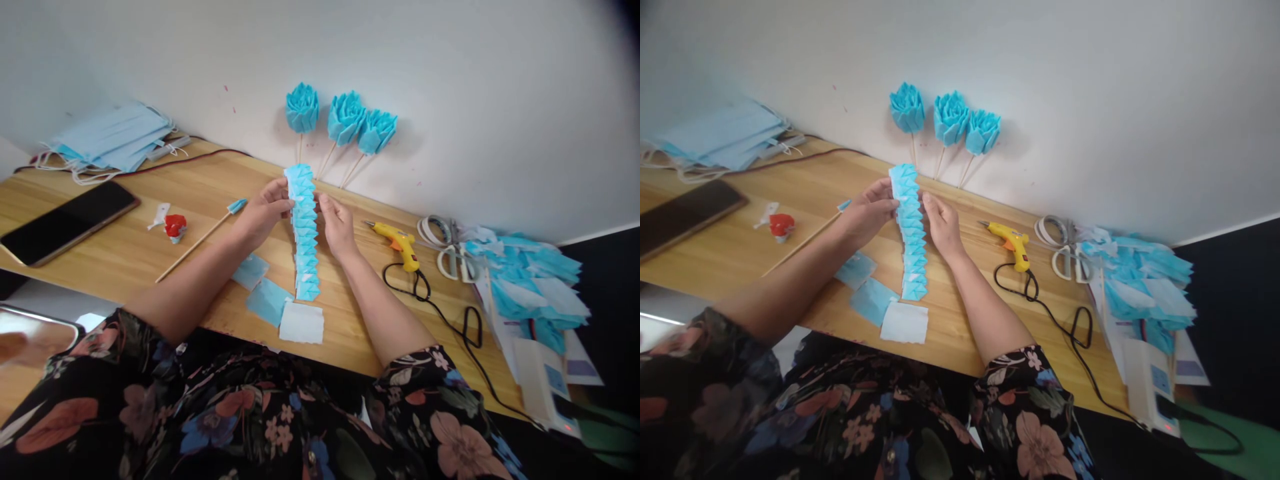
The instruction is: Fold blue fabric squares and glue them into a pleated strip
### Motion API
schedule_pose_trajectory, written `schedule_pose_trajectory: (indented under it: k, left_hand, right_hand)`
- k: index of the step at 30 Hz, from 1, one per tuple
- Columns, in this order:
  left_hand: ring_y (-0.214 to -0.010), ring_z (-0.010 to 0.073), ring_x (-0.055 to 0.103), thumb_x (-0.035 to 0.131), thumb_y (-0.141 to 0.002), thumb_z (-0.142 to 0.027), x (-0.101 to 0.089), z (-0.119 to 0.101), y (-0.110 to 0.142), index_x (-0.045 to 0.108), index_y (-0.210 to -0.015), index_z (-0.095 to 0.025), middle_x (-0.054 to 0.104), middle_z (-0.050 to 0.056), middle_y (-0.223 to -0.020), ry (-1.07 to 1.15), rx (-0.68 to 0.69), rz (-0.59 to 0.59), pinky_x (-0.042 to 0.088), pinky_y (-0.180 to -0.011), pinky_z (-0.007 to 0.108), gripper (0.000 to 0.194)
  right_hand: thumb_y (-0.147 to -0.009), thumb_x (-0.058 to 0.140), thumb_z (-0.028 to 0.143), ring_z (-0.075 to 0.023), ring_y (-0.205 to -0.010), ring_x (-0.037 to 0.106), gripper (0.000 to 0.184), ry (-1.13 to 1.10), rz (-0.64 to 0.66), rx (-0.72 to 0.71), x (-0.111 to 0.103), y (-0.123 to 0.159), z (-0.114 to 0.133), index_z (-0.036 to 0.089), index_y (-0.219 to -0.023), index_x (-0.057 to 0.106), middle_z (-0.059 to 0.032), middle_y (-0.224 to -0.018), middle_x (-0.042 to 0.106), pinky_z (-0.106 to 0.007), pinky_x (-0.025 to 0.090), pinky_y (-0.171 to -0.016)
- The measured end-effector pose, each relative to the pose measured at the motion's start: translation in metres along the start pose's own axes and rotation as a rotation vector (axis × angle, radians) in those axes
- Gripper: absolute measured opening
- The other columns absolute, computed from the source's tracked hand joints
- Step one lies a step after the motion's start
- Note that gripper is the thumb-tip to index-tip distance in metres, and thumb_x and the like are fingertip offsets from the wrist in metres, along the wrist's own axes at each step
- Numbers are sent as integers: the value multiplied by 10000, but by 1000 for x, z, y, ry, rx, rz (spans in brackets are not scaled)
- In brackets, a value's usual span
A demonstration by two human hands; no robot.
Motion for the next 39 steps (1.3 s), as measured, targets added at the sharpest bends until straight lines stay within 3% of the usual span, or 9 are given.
schedule_pose_trajectory:
  k: [3,8,14,19,25,30,33,36,39]
  left_hand:
    - [-684,118,587,716,-703,-174,-6,-1,-1,671,-1050,-193,682,10,-846,20,-14,-47,450,-639,252,351]
    - [-729,119,620,749,-708,-185,-5,-2,-1,692,-1054,-193,714,21,-916,53,-13,-50,475,-657,245,351]
    - [-828,170,671,726,-796,-328,1,2,2,694,-1116,-190,730,43,-930,44,-71,-35,526,-764,299,350]
    - [-858,189,668,785,-689,-205,3,4,1,670,-1176,-191,708,37,-913,-38,-38,47,504,-767,303,500]
    - [-745,145,631,758,-685,-169,3,5,0,679,-1140,-194,692,19,-863,-50,-22,70,480,-687,266,463]
    - [-772,154,637,749,-684,-162,-1,4,-2,678,-1144,-197,687,22,-867,-7,-28,18,481,-698,278,467]
    - [-783,158,643,753,-693,-179,-5,4,-3,676,-1136,-203,688,21,-867,7,-31,-14,484,-705,284,451]
    - [-778,151,650,765,-713,-215,-4,4,-2,676,-1121,-206,692,20,-870,27,-44,-12,493,-711,282,417]
    - [-765,154,662,751,-774,-308,-2,6,-2,671,-1121,-208,702,25,-883,30,-83,-6,510,-725,299,370]
  right_hand:
    - [-935,492,653,-170,-844,621,496,-31,23,11,2,-1,-3,217,-922,728,-20,-838,676,-291,498,-798]
    - [-884,611,600,-129,-681,544,415,-63,131,75,12,4,0,197,-821,690,11,-735,620,-258,456,-657]
    - [-864,635,570,-118,-641,497,389,27,100,95,10,3,3,194,-761,643,20,-685,576,-243,424,-623]
    - [-887,615,543,-108,-616,438,387,82,93,66,8,3,3,200,-711,579,35,-645,505,-240,378,-598]
    - [-931,578,519,-100,-582,362,435,95,91,15,6,4,6,206,-647,476,49,-600,391,-255,326,-579]
    - [-923,486,666,-143,-698,486,517,44,38,29,1,1,0,215,-678,549,8,-683,507,-270,409,-654]
    - [-894,498,706,-167,-771,544,521,-4,86,56,6,1,-3,220,-760,631,-13,-758,590,-282,447,-691]
    - [-848,606,674,-132,-654,489,474,-22,144,106,11,3,-5,211,-748,627,12,-683,555,-260,409,-605]
    - [-830,653,635,-102,-571,405,460,1,120,126,9,3,-7,204,-691,570,41,-603,472,-250,337,-541]
Point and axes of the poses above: each hand's wrist, its own y-axis away from the middle knuckle, its own x-axis out of the palm, z = x × y, the point moved 8 cm from there along -y, towards the middle knuckle
